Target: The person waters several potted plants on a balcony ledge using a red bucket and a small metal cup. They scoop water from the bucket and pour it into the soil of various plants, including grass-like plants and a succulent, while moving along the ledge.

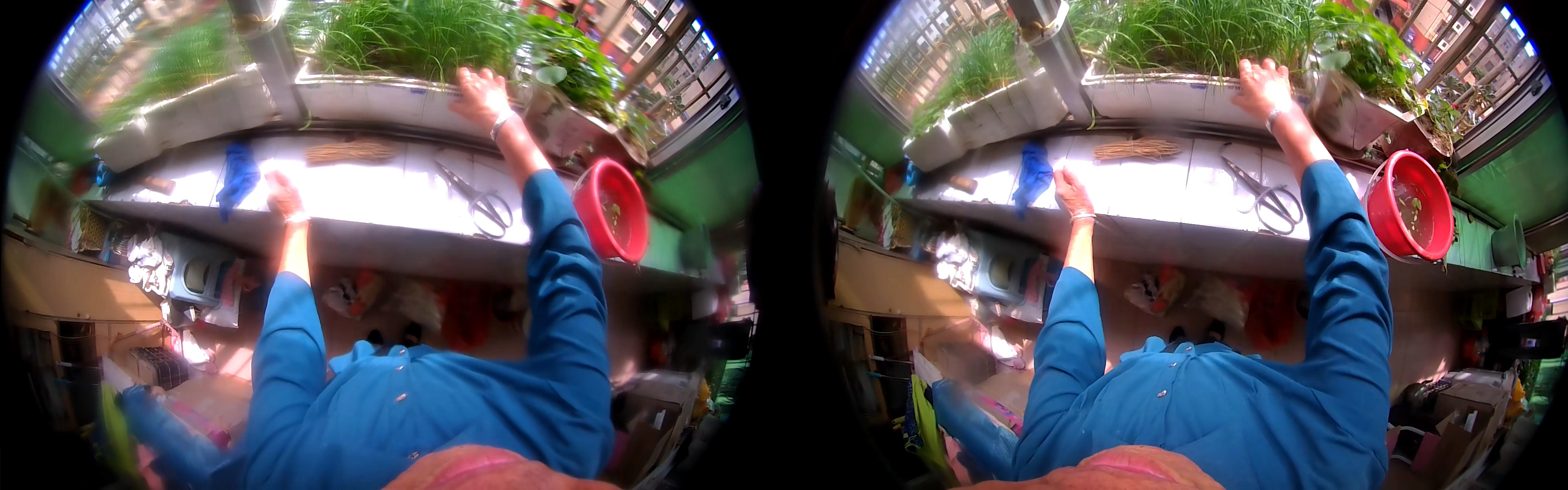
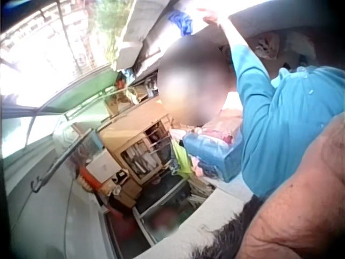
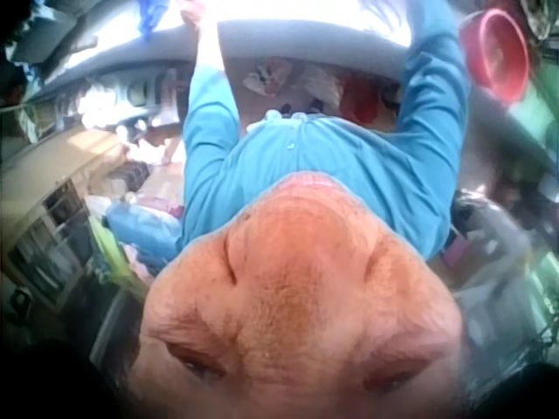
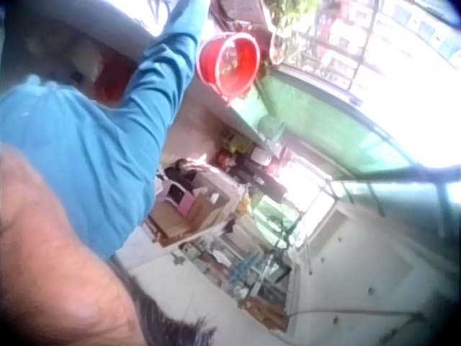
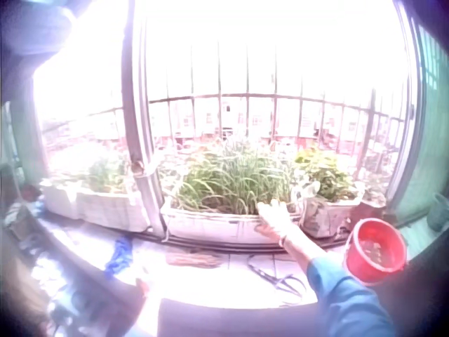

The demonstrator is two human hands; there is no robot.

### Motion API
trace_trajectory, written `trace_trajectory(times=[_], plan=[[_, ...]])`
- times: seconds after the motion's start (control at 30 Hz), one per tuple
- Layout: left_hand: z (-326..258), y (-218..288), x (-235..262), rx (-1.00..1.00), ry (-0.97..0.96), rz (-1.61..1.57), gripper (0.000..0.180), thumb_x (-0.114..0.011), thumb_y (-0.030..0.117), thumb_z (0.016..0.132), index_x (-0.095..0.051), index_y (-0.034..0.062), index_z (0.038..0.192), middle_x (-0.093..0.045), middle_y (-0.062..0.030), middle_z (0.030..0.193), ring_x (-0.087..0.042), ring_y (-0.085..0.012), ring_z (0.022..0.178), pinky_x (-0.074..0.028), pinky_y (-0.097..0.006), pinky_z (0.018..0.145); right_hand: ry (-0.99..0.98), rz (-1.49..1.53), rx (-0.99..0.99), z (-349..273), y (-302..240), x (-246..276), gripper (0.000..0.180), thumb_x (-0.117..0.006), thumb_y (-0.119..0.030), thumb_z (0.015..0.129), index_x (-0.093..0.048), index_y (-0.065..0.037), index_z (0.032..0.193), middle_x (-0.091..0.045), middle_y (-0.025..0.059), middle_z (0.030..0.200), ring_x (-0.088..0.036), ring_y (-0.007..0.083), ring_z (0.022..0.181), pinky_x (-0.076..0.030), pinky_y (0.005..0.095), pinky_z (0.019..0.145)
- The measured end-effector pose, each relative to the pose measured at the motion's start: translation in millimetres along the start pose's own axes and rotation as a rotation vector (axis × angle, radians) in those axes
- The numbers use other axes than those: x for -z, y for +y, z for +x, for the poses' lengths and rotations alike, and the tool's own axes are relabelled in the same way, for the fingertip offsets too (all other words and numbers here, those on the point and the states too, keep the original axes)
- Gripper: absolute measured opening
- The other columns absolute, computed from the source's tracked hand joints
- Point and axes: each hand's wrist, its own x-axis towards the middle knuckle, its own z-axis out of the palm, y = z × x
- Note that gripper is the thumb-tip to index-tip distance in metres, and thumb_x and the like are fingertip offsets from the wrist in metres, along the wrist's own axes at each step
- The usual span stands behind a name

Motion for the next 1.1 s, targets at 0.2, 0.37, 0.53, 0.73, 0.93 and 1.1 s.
trace_trajectory(times=[0.2,0.37,0.53,0.73,0.93,1.1], plan=[[-1,8,3,0.041,-0.015,0.016,0.028,-0.050,0.021,0.103,-0.047,0.0000,0.084,-0.047,-0.0110,0.067,-0.047,-0.0225,0.061,-0.043,-0.037,0.061,0.027,-0.034,0.064,4,1,-8,0.057,-0.074,-0.032,0.072,-0.056,-0.009,0.122,-0.071,0.0091,0.102,-0.053,0.0299,0.117,-0.037,0.0485,0.092],[-2,9,2,0.022,-0.007,0.030,0.027,-0.050,0.019,0.103,-0.047,0.0001,0.084,-0.048,-0.0110,0.066,-0.047,-0.0214,0.061,-0.043,-0.036,0.060,0.042,-0.002,0.007,3,-4,-6,0.039,-0.064,-0.017,0.073,-0.061,-0.010,0.111,-0.072,0.0088,0.092,-0.053,0.0287,0.116,-0.035,0.0494,0.094],[-1,1,3,-0.006,-0.017,0.060,0.024,-0.050,0.017,0.102,-0.049,-0.0004,0.086,-0.052,-0.0134,0.068,-0.050,-0.0247,0.062,-0.045,-0.038,0.062,0.119,-0.076,0.010,-1,-12,-11,0.034,-0.057,-0.012,0.076,-0.063,-0.011,0.110,-0.072,0.0078,0.092,-0.053,0.0263,0.116,-0.033,0.0478,0.096],[1,7,5,0.046,-0.047,0.118,0.023,-0.051,0.018,0.101,-0.052,-0.0014,0.089,-0.057,-0.0163,0.071,-0.054,-0.0272,0.064,-0.046,-0.039,0.062,0.064,-0.178,0.000,1,-17,-8,0.032,-0.053,-0.016,0.085,-0.063,-0.013,0.115,-0.073,0.0049,0.098,-0.051,0.0235,0.119,-0.031,0.0473,0.095],[0,21,5,0.053,-0.051,0.117,0.025,-0.053,0.020,0.101,-0.052,-0.0008,0.087,-0.058,-0.0178,0.069,-0.057,-0.0315,0.061,-0.046,-0.041,0.059,0.040,-0.155,-0.001,0,-14,-7,0.033,-0.055,-0.016,0.083,-0.063,-0.011,0.115,-0.072,0.0062,0.097,-0.052,0.0230,0.117,-0.032,0.0463,0.094],[-1,24,4,0.074,-0.065,0.151,0.025,-0.052,0.021,0.101,-0.051,-0.0002,0.087,-0.058,-0.0181,0.069,-0.057,-0.0327,0.061,-0.046,-0.041,0.058,0.093,-0.124,0.007,-1,-11,-10,0.031,-0.057,-0.016,0.082,-0.063,-0.012,0.112,-0.072,0.0059,0.094,-0.052,0.0234,0.116,-0.032,0.0465,0.094]])
